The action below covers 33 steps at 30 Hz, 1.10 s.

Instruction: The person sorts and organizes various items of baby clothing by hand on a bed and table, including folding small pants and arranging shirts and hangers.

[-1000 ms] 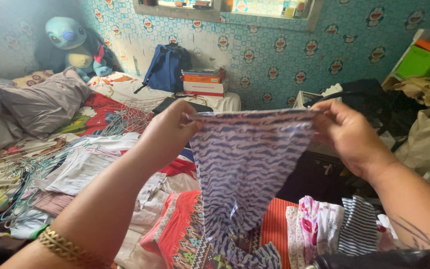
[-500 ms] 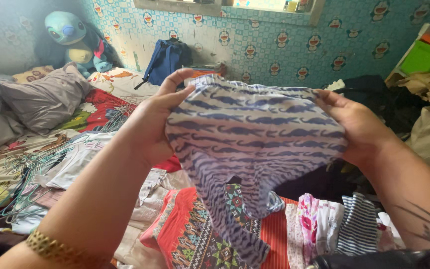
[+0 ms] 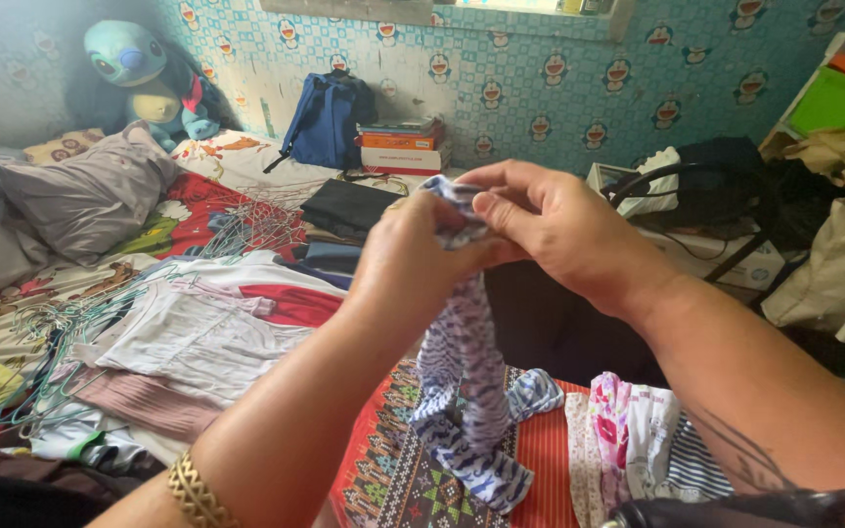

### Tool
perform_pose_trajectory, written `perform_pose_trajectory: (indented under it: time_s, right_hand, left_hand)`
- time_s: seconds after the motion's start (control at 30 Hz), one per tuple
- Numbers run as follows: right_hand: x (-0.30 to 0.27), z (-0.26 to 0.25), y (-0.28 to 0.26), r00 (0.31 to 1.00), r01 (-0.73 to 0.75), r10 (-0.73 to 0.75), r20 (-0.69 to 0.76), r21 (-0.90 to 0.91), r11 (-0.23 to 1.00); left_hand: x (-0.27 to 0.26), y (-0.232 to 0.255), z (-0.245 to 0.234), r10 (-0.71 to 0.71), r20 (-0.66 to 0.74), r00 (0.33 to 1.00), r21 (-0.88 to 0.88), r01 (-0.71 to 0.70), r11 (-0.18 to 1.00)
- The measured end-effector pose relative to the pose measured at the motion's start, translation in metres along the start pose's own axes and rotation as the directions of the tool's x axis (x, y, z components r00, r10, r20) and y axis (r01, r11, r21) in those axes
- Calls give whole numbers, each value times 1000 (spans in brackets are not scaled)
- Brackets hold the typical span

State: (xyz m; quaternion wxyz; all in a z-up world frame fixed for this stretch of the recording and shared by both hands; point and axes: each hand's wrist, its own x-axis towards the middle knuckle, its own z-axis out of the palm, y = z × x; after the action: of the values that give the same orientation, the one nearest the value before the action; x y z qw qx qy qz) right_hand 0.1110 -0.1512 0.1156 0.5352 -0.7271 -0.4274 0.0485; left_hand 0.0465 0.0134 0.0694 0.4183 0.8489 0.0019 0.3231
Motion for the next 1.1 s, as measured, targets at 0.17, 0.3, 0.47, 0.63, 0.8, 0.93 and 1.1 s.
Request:
perform_pose_trajectory:
  time_s: [0.17, 0.3, 0.47, 0.63, 0.8, 0.93, 1.1]
  right_hand:
    - [-12, -3, -13, 971, -99, 73, 227, 103, 990]
    - [-11, -9, 32, 991, -70, 44, 130, 204, 976]
    - [-26, 16, 151, 807, -583, 571, 153, 365, 726]
    - [-70, 71, 199, 735, -678, 563, 379, 421, 602]
    - [-78, 99, 170, 466, -877, 689, 555, 390, 280]
    - [-69, 107, 160, 539, -842, 612, 579, 362, 400]
    - [-55, 109, 147, 555, -818, 710, 434, 441, 370]
  left_hand:
    - [-1, -12, -17, 52, -153, 987, 131, -32, 991]
    - [-1, -17, -28, -197, -23, 980, -55, 196, 979]
    - [-4, -21, -47, -160, 91, 983, -591, 182, 786]
    - [-12, -18, -64, -231, 106, 967, -629, 245, 738]
    - [-20, -18, -78, -178, 106, 978, -657, 203, 726]
    - [-23, -19, -84, -155, 120, 981, -714, 194, 673]
    - [-24, -19, -85, -126, 131, 983, -742, 181, 646]
